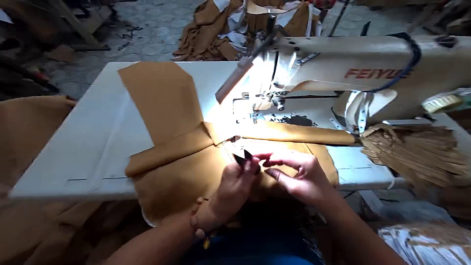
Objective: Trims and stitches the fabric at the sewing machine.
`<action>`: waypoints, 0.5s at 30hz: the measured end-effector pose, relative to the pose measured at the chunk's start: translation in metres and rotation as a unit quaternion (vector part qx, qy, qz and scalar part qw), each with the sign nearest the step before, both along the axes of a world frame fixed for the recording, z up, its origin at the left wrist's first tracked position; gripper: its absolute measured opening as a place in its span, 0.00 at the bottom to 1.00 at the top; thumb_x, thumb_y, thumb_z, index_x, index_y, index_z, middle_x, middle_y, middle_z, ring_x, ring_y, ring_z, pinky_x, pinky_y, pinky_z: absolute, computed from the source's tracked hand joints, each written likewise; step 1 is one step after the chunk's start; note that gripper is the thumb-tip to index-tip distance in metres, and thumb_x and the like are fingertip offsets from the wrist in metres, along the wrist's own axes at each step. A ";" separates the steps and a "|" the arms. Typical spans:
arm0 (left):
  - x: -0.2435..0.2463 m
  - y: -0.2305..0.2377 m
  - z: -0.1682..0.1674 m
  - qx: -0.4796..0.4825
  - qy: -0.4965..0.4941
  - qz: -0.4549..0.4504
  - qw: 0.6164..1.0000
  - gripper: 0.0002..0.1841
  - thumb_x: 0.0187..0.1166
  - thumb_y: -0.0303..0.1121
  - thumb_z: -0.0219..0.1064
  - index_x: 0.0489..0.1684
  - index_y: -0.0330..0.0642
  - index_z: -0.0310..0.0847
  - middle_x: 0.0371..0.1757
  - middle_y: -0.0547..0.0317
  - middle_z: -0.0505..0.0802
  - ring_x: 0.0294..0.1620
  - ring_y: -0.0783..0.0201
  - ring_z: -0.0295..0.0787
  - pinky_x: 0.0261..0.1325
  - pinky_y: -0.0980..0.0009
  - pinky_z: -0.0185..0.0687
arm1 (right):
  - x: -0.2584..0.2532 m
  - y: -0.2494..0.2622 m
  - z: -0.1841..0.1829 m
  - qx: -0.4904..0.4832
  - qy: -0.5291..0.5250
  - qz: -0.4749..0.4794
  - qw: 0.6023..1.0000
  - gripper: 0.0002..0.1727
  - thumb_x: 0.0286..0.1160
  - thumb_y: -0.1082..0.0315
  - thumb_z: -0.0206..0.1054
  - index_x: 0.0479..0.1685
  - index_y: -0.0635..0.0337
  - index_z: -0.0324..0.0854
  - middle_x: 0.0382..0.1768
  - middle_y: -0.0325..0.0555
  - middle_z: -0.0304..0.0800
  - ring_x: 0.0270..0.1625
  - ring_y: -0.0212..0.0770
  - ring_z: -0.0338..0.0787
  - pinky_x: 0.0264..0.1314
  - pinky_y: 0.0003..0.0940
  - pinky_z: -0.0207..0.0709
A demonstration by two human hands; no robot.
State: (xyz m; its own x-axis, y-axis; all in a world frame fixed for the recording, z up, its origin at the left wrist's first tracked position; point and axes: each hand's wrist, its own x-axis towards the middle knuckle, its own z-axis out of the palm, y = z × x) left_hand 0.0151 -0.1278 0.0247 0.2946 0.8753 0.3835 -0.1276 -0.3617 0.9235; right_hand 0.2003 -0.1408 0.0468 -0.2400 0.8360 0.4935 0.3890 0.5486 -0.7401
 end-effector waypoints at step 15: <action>-0.034 0.038 -0.005 0.169 0.451 0.089 0.872 0.17 0.74 0.43 0.68 0.56 0.53 0.95 0.40 0.58 0.95 0.38 0.58 0.93 0.36 0.53 0.84 | 0.016 0.089 -0.023 0.075 -0.296 0.000 0.952 0.07 0.68 0.71 0.69 0.38 0.59 0.92 0.50 0.57 0.87 0.61 0.58 0.86 0.64 0.56 0.77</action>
State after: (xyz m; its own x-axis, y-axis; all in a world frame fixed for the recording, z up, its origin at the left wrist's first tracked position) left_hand -0.0191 -0.0895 0.0192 0.4813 0.8195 0.3112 0.6812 -0.5731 0.4555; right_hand 0.2164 -0.0521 0.0234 -0.5126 0.7676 0.3848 0.7145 0.6299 -0.3045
